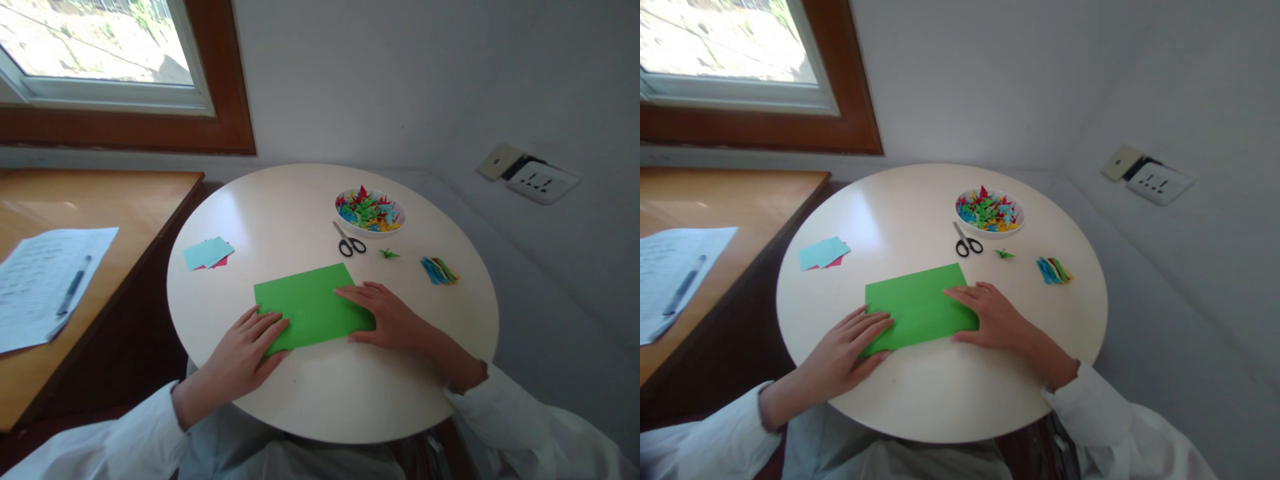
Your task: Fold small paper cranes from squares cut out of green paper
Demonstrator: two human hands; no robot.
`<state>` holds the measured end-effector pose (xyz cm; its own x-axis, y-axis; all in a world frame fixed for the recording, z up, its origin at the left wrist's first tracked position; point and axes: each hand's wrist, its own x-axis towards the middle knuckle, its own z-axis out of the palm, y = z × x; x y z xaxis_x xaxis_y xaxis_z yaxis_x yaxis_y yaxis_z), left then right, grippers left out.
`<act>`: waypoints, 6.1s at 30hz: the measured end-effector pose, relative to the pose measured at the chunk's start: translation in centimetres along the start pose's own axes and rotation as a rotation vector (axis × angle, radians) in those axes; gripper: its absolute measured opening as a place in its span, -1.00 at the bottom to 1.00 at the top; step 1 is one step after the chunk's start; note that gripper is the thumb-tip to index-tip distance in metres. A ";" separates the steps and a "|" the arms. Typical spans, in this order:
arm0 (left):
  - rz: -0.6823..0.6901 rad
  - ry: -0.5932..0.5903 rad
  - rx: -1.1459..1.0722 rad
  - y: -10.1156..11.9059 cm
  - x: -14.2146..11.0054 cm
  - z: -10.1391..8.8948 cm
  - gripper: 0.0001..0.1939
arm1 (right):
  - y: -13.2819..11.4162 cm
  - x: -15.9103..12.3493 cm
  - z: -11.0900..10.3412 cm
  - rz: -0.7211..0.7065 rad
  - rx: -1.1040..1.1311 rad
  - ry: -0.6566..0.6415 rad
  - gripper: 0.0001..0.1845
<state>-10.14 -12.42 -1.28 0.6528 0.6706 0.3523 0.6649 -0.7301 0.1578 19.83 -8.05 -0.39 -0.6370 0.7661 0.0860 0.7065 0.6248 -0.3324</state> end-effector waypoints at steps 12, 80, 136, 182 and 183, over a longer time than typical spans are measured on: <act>0.001 0.015 -0.081 0.7 0.8 -0.5 -0.71 | 0.0 -2.4 -1.0 0.056 0.070 -0.114 -0.53; -0.715 0.016 -0.444 -1.3 4.6 0.0 -0.59 | 1.3 1.5 0.1 0.482 0.432 0.252 -0.64; -0.156 -0.289 0.000 4.3 6.3 2.7 -0.49 | 0.9 1.4 0.7 0.512 0.076 0.384 -0.69; -0.141 -0.278 0.009 4.4 6.2 2.7 -0.50 | 0.8 1.4 0.4 0.544 0.115 0.380 -0.66; -0.141 -0.276 0.016 4.4 6.1 2.8 -0.50 | 0.7 1.5 0.4 0.545 0.114 0.378 -0.65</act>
<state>-2.19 -11.20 -0.96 0.6259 0.7773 0.0633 0.7603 -0.6263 0.1725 19.29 -6.53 -0.83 -0.0318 0.9805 0.1940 0.8463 0.1297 -0.5167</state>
